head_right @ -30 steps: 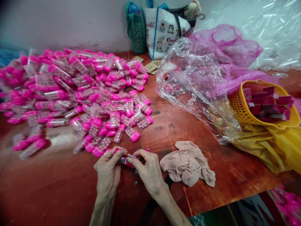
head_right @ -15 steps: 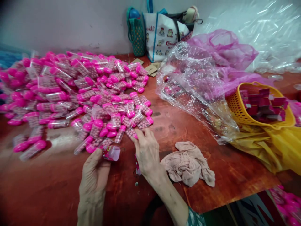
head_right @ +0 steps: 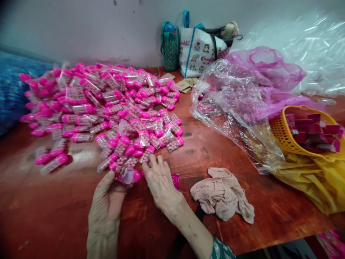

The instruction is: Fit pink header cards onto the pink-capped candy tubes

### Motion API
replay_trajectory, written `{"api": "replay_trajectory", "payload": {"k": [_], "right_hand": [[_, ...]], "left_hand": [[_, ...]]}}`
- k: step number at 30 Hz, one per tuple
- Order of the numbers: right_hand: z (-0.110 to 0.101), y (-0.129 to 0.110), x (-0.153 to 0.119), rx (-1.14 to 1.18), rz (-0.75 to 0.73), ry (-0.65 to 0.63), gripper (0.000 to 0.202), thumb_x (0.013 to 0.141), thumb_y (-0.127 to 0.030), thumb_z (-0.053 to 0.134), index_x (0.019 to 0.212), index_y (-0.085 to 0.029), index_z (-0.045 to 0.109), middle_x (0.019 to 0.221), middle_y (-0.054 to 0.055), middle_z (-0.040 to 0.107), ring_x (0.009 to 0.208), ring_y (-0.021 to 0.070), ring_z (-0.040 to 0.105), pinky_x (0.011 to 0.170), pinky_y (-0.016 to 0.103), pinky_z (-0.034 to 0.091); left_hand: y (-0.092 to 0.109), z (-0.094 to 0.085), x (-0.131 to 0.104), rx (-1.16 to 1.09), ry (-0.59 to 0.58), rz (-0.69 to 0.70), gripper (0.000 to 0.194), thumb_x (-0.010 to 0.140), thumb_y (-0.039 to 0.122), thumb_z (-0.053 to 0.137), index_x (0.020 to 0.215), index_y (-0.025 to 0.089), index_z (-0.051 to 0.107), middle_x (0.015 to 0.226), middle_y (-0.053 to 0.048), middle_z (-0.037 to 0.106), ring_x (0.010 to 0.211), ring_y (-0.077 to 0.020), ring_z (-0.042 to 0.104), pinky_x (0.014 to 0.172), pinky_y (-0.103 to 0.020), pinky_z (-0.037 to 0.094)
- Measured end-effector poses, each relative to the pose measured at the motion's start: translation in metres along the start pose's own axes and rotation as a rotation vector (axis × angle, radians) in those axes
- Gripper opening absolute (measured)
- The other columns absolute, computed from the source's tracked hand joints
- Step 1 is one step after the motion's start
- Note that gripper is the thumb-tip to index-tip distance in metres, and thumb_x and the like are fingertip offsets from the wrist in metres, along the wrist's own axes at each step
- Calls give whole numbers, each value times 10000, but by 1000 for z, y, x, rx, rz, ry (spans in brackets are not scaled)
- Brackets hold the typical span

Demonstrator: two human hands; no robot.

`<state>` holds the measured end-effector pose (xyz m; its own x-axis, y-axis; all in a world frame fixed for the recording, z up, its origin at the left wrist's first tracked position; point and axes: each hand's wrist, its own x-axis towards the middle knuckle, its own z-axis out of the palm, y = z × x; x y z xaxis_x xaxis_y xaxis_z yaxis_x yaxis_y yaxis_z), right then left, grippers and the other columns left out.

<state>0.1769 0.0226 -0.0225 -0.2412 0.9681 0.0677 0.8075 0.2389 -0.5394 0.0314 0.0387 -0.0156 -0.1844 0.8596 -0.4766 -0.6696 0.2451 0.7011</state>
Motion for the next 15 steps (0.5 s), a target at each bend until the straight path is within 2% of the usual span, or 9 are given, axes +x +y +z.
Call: {"api": "replay_trajectory", "payload": {"k": [5,7,11,15], "right_hand": [[1,8,-11,12,-71,10,463,860,-55,321,1305,-166,386,1297,166,397,1195,293,331,918,502,381],[-1,13,-17,42,-114,29,479,843,-29,294,1299,-154,373,1334,175,356,1232,289,300,923,516,375],[-6,20,-14,138,-212,20,478,794,-21,329,1251,-138,403,1261,149,420,1173,256,378,960,483,354],[0,28,-5,115,-145,61,452,804,-48,386,1223,-200,463,1222,111,464,1130,259,389,929,448,377]], "left_hand": [[1,-3,-1,16,-6,13,242,588,211,759,807,134,691,761,-47,726,649,-181,661,449,-219,495],[3,-2,-2,3,12,10,240,594,217,751,811,131,694,749,-50,728,642,-184,662,477,-239,514],[5,5,-5,-76,129,-60,94,694,133,638,767,131,696,722,-43,731,638,-165,665,592,-271,552],[6,12,-5,-133,220,-114,234,799,66,480,705,125,686,678,-39,724,586,-144,657,576,-269,557]]}}
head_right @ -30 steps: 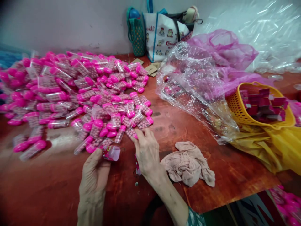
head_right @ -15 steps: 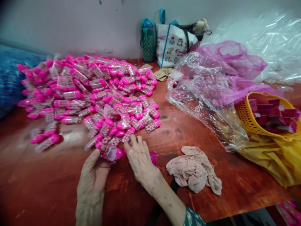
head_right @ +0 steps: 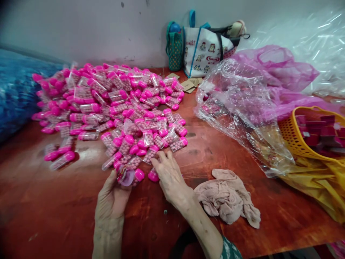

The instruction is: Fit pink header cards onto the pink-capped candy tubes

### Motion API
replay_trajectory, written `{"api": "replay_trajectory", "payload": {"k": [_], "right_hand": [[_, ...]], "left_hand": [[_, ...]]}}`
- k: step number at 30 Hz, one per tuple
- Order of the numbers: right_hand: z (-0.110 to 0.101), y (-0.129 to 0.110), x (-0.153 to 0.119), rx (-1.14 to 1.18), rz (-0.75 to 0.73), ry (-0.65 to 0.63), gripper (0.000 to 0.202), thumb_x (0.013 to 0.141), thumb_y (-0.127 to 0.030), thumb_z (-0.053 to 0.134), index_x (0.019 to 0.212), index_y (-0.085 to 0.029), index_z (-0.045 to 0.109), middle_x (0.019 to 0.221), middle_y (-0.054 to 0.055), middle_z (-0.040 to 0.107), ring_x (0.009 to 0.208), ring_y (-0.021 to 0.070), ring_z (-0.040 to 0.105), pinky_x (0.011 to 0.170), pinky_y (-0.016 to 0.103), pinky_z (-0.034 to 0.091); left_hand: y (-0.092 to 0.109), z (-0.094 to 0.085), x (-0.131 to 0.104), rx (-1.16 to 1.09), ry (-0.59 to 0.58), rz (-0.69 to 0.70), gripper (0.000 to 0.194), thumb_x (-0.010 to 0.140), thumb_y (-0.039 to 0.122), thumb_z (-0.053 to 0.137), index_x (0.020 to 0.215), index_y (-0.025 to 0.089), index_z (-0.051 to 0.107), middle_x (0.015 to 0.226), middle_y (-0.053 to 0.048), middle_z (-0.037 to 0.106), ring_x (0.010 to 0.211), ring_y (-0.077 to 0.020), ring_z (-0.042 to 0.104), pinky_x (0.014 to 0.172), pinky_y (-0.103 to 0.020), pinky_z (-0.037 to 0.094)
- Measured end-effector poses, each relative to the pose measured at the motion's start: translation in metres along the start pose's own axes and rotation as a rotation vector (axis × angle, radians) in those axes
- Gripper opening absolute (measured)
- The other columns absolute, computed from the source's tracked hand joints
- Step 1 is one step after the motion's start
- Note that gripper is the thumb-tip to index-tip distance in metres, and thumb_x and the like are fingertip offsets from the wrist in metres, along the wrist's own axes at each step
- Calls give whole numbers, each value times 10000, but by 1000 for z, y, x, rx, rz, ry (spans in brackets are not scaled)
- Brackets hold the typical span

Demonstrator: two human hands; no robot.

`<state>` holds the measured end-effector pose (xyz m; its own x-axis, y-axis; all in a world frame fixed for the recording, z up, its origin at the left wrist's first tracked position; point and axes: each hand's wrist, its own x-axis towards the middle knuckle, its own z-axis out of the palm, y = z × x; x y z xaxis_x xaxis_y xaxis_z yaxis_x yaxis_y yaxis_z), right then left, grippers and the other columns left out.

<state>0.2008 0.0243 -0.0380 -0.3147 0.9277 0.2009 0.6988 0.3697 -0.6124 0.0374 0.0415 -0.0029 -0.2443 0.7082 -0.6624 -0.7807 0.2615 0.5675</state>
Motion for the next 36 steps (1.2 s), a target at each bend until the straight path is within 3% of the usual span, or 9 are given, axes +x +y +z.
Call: {"api": "replay_trajectory", "payload": {"k": [8,13,18,23,30,36], "right_hand": [[11,1,-7,-37,115,53,339,835,-92,437,1142,-214,514,1156,118,503,1089,283,416,905,458,379],[1,-9,-9,-1,182,112,281,873,-174,433,1148,-180,492,1083,123,549,1026,277,473,862,437,408],[-31,-28,-14,436,479,111,206,832,-386,542,925,-204,567,772,10,589,677,167,528,596,267,434],[-42,-56,-17,741,656,125,228,821,-406,567,877,-187,534,740,-19,567,653,124,502,572,220,394],[-24,-71,-21,760,694,140,175,811,-341,595,879,-196,523,738,-28,589,636,120,505,579,217,376],[-26,-66,-23,823,660,90,189,822,-356,581,912,-189,579,733,-33,572,627,109,485,566,209,363]], "left_hand": [[-1,4,1,-58,72,-34,327,836,28,408,698,129,687,662,-40,723,590,-147,667,576,-269,562],[-1,-1,5,-29,54,-17,288,822,45,437,699,125,685,670,-44,724,590,-163,666,555,-295,563],[-5,-11,10,40,-69,112,104,706,127,634,792,127,693,753,-41,734,643,-166,664,548,-270,551],[-13,-15,9,123,-132,262,256,503,220,812,720,155,692,659,-5,717,546,-143,636,462,-229,507],[-16,-10,6,113,-109,337,285,419,214,846,662,184,700,623,19,712,535,-115,631,517,-227,518],[-17,-12,5,116,-131,348,247,448,195,835,656,187,703,656,17,720,593,-102,641,616,-215,518]]}}
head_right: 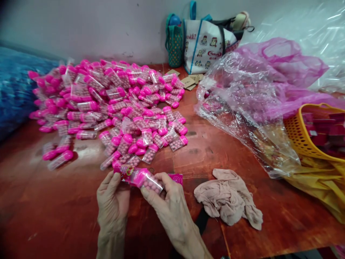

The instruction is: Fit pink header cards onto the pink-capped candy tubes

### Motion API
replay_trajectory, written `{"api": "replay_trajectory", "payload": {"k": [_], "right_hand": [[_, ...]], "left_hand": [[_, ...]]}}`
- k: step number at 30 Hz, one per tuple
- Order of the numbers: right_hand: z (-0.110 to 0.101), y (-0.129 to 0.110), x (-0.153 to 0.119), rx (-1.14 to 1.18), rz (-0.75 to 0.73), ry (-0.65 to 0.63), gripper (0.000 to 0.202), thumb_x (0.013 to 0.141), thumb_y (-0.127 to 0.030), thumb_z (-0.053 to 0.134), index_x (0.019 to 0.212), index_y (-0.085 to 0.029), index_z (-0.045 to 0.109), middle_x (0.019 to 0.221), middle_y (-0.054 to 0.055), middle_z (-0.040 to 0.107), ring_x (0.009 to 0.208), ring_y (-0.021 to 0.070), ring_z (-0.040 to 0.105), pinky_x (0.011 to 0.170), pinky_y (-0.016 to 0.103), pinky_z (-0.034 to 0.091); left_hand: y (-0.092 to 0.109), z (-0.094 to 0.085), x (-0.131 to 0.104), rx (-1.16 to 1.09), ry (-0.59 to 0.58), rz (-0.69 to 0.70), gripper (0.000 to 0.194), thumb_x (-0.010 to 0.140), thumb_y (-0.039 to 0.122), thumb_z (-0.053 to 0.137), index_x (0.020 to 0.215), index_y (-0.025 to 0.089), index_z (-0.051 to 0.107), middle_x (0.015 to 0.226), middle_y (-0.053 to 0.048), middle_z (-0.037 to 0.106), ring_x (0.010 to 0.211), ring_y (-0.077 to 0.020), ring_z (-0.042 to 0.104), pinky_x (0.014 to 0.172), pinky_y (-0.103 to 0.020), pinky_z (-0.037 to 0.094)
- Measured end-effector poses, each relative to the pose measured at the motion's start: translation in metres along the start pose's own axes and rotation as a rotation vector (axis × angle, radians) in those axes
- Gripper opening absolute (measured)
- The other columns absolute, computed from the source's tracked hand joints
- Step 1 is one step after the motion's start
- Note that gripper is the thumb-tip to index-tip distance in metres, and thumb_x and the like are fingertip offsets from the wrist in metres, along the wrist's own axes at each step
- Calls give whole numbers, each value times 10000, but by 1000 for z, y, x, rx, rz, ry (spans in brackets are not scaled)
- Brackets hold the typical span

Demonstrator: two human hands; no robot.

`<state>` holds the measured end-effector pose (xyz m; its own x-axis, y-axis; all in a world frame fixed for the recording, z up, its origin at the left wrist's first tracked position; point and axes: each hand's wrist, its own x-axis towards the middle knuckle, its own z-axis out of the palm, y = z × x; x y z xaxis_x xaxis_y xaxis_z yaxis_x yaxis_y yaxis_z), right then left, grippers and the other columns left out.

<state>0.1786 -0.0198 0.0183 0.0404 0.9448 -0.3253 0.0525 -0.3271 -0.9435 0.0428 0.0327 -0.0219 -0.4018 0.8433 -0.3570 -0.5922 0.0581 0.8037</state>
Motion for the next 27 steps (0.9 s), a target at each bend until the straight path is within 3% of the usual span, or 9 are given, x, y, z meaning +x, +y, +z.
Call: {"api": "replay_trajectory", "payload": {"k": [8,15,20,25,27], "right_hand": [[-5,3,2,77,-3,-23,203,827,-333,588,985,-210,619,840,-27,623,709,120,525,621,209,391],[-4,5,1,-6,-79,72,234,823,-313,599,1040,-225,610,874,-25,653,758,134,578,630,196,423],[3,7,0,-58,-205,148,209,828,-240,602,1036,-256,598,873,-45,657,761,118,593,682,182,438],[9,15,2,-148,-345,210,283,812,-153,613,1075,-252,582,943,-21,659,810,129,602,734,197,444],[11,19,2,-210,-373,227,286,828,-165,593,1106,-228,576,945,13,658,827,155,601,755,233,453]], "left_hand": [[-5,5,-5,15,-50,-8,220,530,184,806,723,182,701,706,8,723,633,-101,648,634,-193,512],[-10,13,-13,-19,-125,19,283,653,199,744,926,175,673,801,-6,717,705,-107,655,674,-182,520],[-10,18,-21,-103,-167,-128,262,675,358,718,851,165,699,789,-38,726,770,-178,675,730,-261,546],[-8,21,-26,-128,-188,-313,78,698,127,687,774,137,702,758,-59,725,759,-172,680,746,-241,538],[-7,20,-26,-129,-182,-381,107,742,76,620,786,129,701,783,-75,725,792,-185,680,795,-277,529]]}}
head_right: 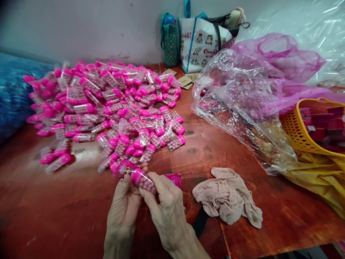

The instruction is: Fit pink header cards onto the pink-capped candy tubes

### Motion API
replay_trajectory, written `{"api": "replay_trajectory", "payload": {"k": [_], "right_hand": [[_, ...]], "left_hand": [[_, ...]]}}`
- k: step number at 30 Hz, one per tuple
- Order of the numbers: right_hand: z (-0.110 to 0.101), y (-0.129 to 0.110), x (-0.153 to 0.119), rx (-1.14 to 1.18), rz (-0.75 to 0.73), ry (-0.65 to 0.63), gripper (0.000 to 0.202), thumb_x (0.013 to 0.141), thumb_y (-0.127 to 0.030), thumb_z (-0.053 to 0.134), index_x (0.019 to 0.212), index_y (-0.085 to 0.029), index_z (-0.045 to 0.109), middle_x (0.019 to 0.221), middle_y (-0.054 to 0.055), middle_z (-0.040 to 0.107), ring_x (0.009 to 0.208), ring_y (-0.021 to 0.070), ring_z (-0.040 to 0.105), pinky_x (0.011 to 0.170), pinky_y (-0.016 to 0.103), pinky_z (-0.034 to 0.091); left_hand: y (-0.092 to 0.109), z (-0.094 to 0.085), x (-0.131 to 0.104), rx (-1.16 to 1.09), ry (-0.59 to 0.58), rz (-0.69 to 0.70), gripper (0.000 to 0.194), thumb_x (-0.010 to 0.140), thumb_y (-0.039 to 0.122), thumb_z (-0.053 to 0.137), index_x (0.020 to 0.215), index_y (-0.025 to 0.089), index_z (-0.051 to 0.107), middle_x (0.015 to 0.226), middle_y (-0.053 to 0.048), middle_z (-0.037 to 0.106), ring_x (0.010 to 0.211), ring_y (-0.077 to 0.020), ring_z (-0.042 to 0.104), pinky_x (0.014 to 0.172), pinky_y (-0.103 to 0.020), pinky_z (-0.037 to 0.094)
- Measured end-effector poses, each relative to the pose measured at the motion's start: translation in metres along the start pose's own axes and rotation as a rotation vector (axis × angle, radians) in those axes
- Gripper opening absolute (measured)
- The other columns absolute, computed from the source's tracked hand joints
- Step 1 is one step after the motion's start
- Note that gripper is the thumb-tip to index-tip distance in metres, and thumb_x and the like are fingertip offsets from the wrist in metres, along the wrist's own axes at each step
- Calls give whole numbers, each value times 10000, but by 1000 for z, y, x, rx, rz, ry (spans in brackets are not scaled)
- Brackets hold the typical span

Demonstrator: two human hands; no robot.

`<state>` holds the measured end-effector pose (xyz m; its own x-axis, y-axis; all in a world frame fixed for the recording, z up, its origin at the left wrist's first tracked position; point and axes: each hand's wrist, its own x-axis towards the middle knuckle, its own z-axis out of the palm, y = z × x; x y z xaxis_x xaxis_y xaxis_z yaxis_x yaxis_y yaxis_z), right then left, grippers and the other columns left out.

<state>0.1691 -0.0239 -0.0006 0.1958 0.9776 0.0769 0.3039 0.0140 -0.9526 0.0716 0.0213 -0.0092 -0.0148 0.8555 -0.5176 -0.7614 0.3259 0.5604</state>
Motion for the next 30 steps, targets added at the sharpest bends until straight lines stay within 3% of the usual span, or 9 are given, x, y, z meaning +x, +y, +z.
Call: {"api": "replay_trajectory", "payload": {"k": [4,7,10,15,19,24,30], "right_hand": [[2,5,-2,-72,-48,13,271,859,-194,546,1129,-185,571,957,66,653,859,191,601,783,284,466],[3,7,-2,-74,-53,1,264,863,-189,536,1127,-190,554,988,62,656,888,190,610,796,277,470],[3,6,-1,-68,-29,-51,273,869,-181,523,1141,-195,529,1033,55,650,924,183,613,811,265,467],[2,8,0,-68,-9,-76,287,879,-190,507,1165,-211,503,1068,46,642,938,177,609,819,264,462],[1,10,0,-18,21,-88,299,876,-165,509,1168,-226,497,1080,29,634,953,161,603,827,239,449],[2,7,-1,62,70,-96,250,883,-209,513,1131,-245,515,1024,11,642,907,161,613,787,233,456],[2,8,1,90,96,-116,215,880,-238,527,1095,-247,534,946,-16,654,801,136,619,699,199,457]], "left_hand": [[2,-4,3,-41,-29,-142,187,816,88,521,844,120,703,876,-110,721,914,-234,659,916,-390,465],[3,-6,5,-93,-70,-241,206,842,134,501,847,130,707,851,-107,721,1011,-241,619,970,-403,414],[4,-4,6,-136,-37,-296,271,878,160,438,858,140,707,837,-97,720,1022,-223,612,989,-398,391],[4,-1,6,-126,44,-288,339,895,148,383,815,121,711,839,-107,721,986,-213,627,988,-394,387],[0,-3,7,-87,13,-244,277,856,136,458,762,137,719,803,-93,725,993,-230,622,989,-411,383],[-3,-9,7,-64,-66,-239,136,751,271,640,776,165,722,816,-89,719,1033,-276,595,980,-446,386],[-6,-12,6,-2,-84,-143,273,648,399,723,820,187,722,854,-86,718,1055,-303,577,954,-458,408]]}}
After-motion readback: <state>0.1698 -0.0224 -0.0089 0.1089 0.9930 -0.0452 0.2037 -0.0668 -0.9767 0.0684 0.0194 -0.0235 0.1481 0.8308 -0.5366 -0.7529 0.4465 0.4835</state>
